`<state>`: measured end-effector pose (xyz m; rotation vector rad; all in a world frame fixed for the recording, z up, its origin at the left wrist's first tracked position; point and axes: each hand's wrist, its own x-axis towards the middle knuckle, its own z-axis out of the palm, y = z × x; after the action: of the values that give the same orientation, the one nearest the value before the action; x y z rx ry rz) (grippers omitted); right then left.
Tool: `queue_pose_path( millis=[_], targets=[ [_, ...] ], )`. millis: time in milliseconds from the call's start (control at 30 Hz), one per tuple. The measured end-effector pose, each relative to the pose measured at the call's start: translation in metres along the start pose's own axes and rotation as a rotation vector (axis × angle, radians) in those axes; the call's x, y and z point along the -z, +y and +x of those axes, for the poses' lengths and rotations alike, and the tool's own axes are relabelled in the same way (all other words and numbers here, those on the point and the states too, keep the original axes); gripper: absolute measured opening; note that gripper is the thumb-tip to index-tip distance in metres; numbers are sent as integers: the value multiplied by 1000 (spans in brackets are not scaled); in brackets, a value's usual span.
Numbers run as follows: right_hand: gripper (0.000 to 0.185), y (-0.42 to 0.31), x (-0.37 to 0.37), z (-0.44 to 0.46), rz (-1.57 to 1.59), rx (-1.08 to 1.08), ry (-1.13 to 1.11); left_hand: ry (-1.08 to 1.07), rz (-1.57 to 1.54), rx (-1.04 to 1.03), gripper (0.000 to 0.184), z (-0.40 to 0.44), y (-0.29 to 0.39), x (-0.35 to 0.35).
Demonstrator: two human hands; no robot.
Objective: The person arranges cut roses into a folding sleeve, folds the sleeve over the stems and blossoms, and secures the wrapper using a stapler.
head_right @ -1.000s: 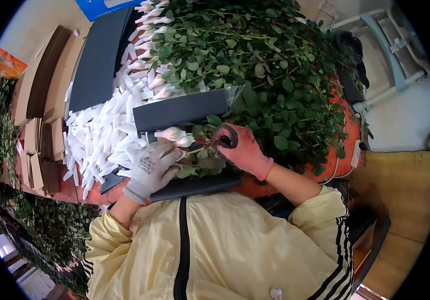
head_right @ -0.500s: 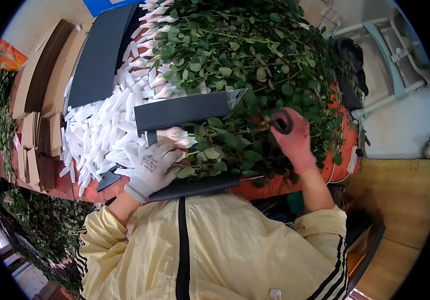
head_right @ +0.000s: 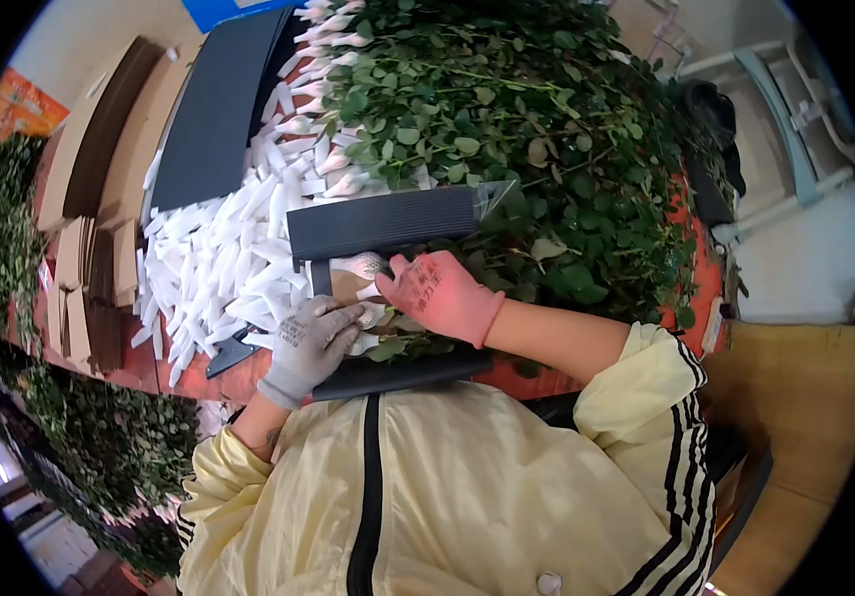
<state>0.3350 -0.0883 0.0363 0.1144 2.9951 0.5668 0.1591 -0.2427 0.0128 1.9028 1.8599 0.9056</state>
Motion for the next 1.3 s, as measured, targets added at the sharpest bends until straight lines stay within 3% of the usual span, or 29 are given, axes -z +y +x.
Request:
queue_pose_path(
  millis=[33, 133, 233, 267, 300, 367, 533, 567, 633, 667, 733, 833, 900, 967, 1000, 1033, 1100, 1133, 1233, 1300],
  targets=[
    [25, 0, -5, -1, -293, 45, 264, 23, -21, 19, 20, 0, -1, -2],
    [36, 4, 12, 7, 294, 0, -96, 2, -25, 20, 19, 0, -1, 0],
    [37, 0, 21, 18, 306, 39, -179, 13, -56, -21, 20, 1, -4, -7],
    [37, -3, 8, 17, 323, 86, -12, 50, -84, -75, 20, 1, -5, -8],
    [37, -3, 12, 21, 322, 88, -10, 52, -82, -75, 20, 1, -5, -8],
    [40, -5, 22, 31, 403, 52, -169, 59, -44, -63, 21, -2, -4, -7],
    [42, -15, -7, 17, 513, -25, -199, 41, -4, -52, 22, -10, -9, 2],
    [42, -25, -39, 4, 206, 80, 38, 40, -16, -45, 23, -12, -13, 4],
    [42, -37, -44, -7, -93, 190, 271, 3, -19, -36, 25, -15, -8, 17],
    [43, -45, -42, -16, 458, 131, 51, -73, -51, 44, 27, -17, -7, 21],
    [29, -28, 42, -6, 551, 91, -189, -186, -72, 153, 26, -20, -11, 25],
    [33, -32, 20, -13, 625, 70, -70, -290, -99, 313, 23, -22, -11, 32],
    [37, -32, 19, -13, 613, 81, 45, -324, -169, 289, 26, -22, -12, 34],
    [46, -26, 27, -4, 537, 13, -219, -281, -274, 261, 27, -22, -16, 31],
    [49, -26, 20, -9, 656, -40, -68, -298, -545, 488, 26, -24, -23, 30],
    [49, -27, 14, -10, 657, -38, -67, -297, -543, 491, 26, -22, -26, 30],
    [54, -28, 9, -11, 782, -54, -240, -268, -791, 779, 25, -8, -28, 31],
    [54, -27, 11, -14, 783, -53, -241, -332, -555, 674, 27, 1, -27, 31],
    [55, -22, 19, -15, 733, -105, -218, -373, -324, 684, 25, 14, -25, 23],
    [54, -20, 20, -15, 793, -125, -210, -346, -403, 727, 26, 12, -36, 16]
  ],
)
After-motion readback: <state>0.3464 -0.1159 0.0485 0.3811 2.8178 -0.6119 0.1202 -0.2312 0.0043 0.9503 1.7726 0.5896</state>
